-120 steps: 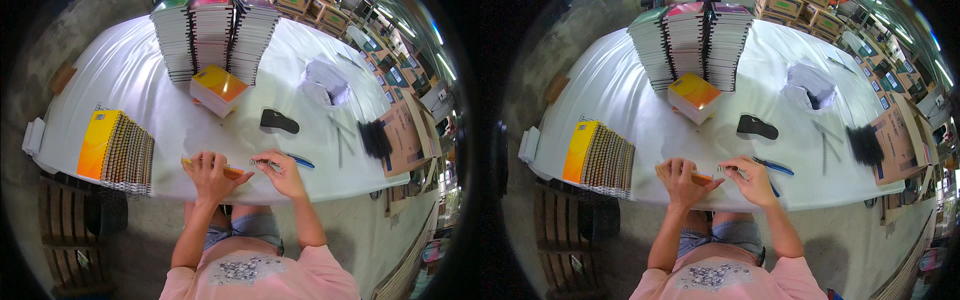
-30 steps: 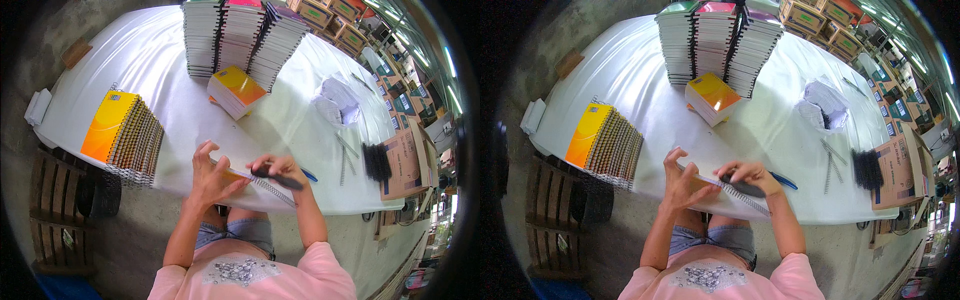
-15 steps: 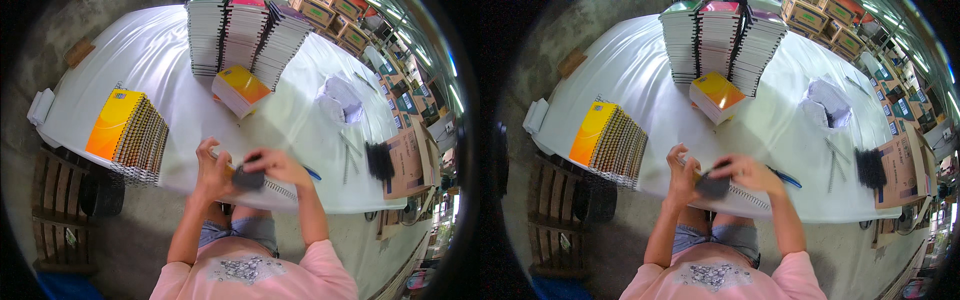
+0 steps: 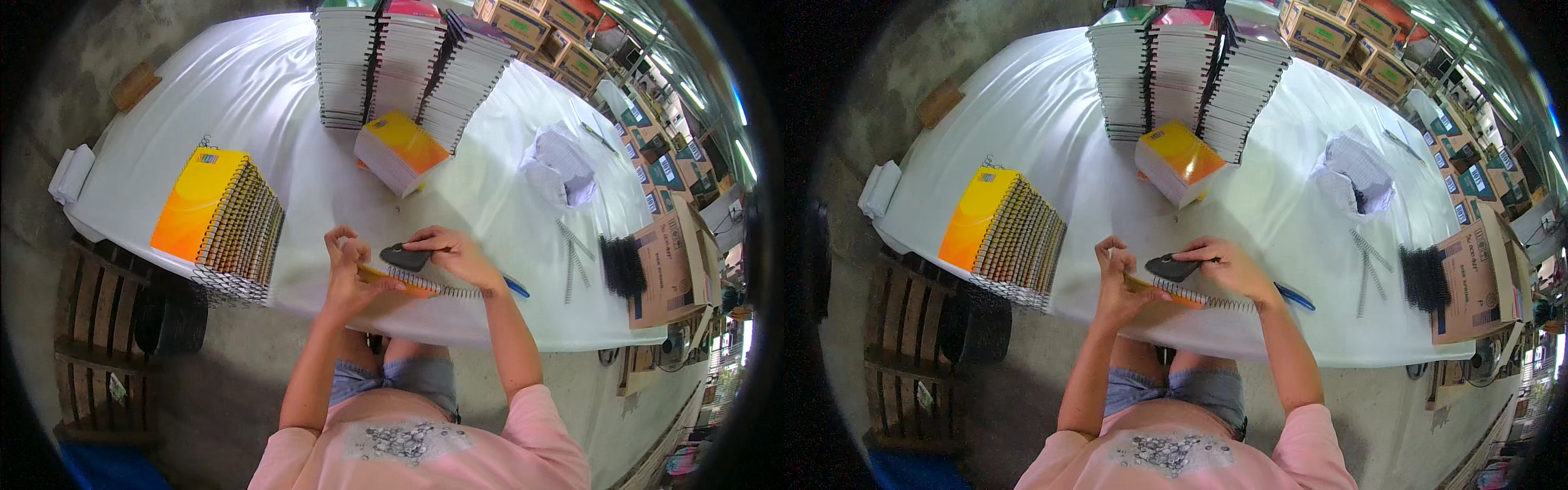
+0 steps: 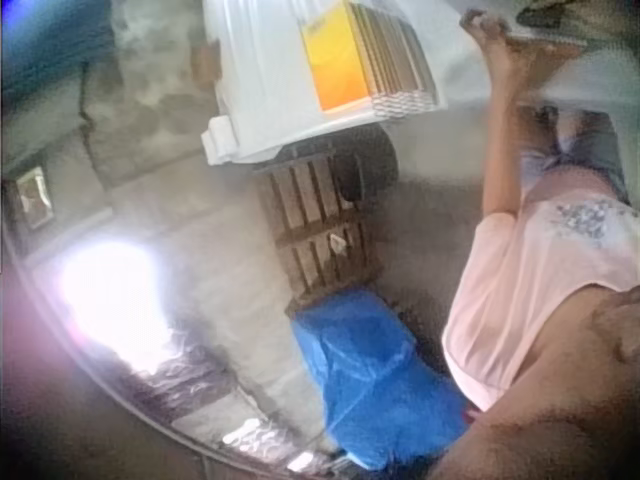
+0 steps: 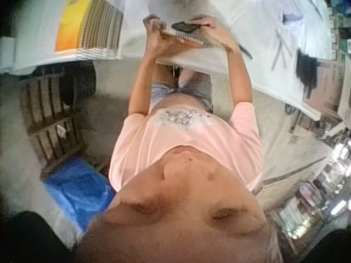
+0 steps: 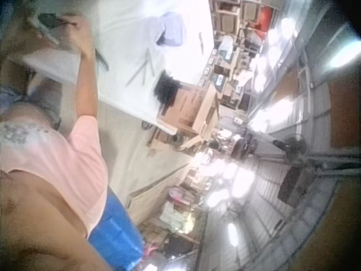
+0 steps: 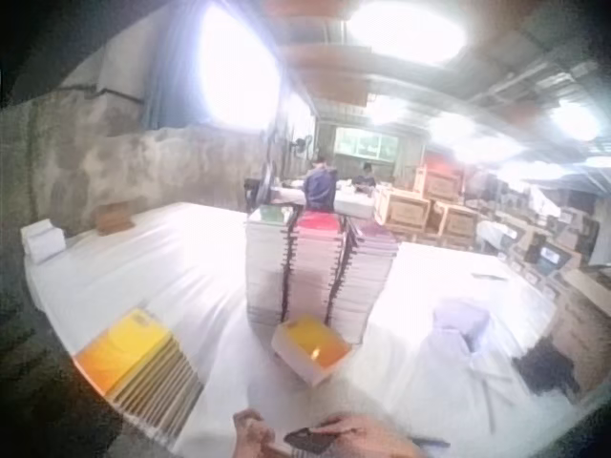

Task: The person binds wire-bound notebooks by aligning a spiral binding through the paper holes and then using pliers to trim and secure the end of the wire. They handle one notebook at a time from a stack, manipulate the spiral, cut the excess wire, and place the finished notebook back into a stack.

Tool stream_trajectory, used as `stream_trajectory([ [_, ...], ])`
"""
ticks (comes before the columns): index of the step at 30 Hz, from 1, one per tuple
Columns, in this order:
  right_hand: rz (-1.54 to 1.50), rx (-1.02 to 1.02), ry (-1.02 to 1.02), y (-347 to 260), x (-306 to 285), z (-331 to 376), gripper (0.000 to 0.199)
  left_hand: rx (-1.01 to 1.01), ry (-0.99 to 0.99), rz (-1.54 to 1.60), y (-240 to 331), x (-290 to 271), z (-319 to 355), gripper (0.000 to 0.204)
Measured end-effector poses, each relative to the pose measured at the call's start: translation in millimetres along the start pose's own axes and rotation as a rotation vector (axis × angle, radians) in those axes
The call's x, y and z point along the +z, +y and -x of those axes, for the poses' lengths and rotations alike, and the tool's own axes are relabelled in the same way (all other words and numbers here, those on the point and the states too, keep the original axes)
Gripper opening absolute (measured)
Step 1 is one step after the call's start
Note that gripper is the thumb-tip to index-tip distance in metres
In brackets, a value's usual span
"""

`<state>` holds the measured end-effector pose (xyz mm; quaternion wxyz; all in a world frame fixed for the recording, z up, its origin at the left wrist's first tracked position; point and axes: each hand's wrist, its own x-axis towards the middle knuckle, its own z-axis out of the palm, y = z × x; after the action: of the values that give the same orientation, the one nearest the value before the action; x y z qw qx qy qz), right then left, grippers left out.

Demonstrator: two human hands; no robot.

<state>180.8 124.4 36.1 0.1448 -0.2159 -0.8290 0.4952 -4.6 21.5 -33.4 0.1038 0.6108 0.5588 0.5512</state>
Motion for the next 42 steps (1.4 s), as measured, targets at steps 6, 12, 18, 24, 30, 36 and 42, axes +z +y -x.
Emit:
stream_trajectory([
  [6,-0.164,0.041,0.101,14,9,-3,0.037,-0.191,0.008,0.212,0,6,-2,0.076],
  [12,-0.398,-0.039,-0.034,-19,17,-2,0.044,-0.311,0.051,0.383,-10,5,6,0.074],
  [18,-0.573,0.023,0.193,-6,19,9,0.046,-0.419,-0.099,0.298,1,1,2,0.069],
  [24,-0.452,-0.168,0.108,-26,21,3,0.038,-0.336,-0.043,0.283,-22,5,11,0.069],
  [30,-0.344,-0.157,0.093,-23,20,-8,0.035,-0.435,-0.082,0.418,-38,8,13,0.061],
  [36,-0.562,-0.191,0.019,-29,20,-12,0.034,-0.354,-0.028,0.56,-48,9,15,0.062],
  [42,-0.275,0.038,0.137,-11,21,-18,0.034,-0.22,-0.106,0.356,-16,5,3,0.064],
])
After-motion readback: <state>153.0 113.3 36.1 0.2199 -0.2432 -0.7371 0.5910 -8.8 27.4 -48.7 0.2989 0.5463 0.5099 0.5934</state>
